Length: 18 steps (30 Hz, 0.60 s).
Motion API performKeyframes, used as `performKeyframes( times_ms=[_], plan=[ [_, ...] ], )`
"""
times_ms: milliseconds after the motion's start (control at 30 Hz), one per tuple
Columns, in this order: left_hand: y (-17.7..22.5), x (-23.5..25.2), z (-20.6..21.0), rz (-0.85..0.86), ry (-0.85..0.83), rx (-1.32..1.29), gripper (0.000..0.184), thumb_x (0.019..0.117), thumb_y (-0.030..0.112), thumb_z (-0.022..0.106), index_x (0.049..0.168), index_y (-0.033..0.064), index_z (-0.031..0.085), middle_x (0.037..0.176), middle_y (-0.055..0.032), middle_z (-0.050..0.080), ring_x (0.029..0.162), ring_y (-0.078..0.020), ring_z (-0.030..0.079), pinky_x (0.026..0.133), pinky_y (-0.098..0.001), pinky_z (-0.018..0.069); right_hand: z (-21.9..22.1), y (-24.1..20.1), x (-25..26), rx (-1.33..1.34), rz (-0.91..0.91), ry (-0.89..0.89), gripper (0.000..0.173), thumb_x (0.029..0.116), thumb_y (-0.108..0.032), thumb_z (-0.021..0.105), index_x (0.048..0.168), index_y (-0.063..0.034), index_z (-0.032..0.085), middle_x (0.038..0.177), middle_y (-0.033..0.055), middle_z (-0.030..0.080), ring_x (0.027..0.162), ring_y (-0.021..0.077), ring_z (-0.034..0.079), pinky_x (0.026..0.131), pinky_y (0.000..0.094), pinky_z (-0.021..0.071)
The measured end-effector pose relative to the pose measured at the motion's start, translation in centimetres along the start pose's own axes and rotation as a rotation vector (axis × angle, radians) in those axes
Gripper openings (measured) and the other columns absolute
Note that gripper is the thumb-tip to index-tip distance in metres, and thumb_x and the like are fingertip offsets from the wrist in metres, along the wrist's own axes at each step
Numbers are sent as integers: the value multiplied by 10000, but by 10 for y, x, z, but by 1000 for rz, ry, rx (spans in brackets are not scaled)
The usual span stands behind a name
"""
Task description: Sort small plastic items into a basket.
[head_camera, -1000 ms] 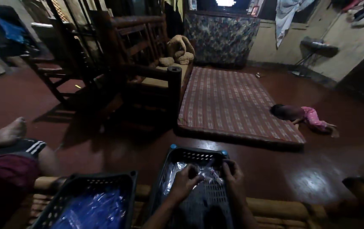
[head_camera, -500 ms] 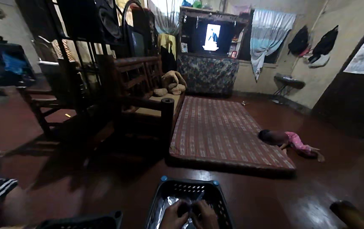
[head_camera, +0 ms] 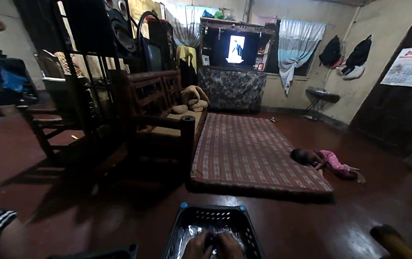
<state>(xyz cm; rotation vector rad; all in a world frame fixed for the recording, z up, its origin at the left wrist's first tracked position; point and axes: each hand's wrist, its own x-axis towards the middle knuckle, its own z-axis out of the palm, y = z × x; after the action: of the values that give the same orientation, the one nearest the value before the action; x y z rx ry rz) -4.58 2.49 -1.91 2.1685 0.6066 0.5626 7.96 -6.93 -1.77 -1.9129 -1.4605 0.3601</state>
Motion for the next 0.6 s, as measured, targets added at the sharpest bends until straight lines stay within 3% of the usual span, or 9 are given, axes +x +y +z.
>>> performKeyframes(
  times_ms=[200,333,600],
  plan=[
    [0,-1,4,129,59,144,259,946,17,633,1153,-133,674,1024,-271,725,921,-416,728,868,-535,575,-3,-2,-2,60,-7,61,217,937,22,604,1107,140,669,1039,291,700,966,427,706,900,539,554],
    [0,-2,5,180,68,174,196,942,27,642,1054,-118,711,986,-268,727,901,-411,731,849,-532,580,-8,-4,-1,83,51,5,264,942,17,594,1172,139,637,1040,298,690,961,429,698,900,550,546],
    [-1,-3,8,178,31,210,209,951,23,623,1083,-118,701,1011,-283,718,927,-431,724,854,-556,573,-10,-2,1,100,81,-47,302,948,4,594,1223,128,613,1008,273,695,938,414,696,886,559,544]
  ],
)
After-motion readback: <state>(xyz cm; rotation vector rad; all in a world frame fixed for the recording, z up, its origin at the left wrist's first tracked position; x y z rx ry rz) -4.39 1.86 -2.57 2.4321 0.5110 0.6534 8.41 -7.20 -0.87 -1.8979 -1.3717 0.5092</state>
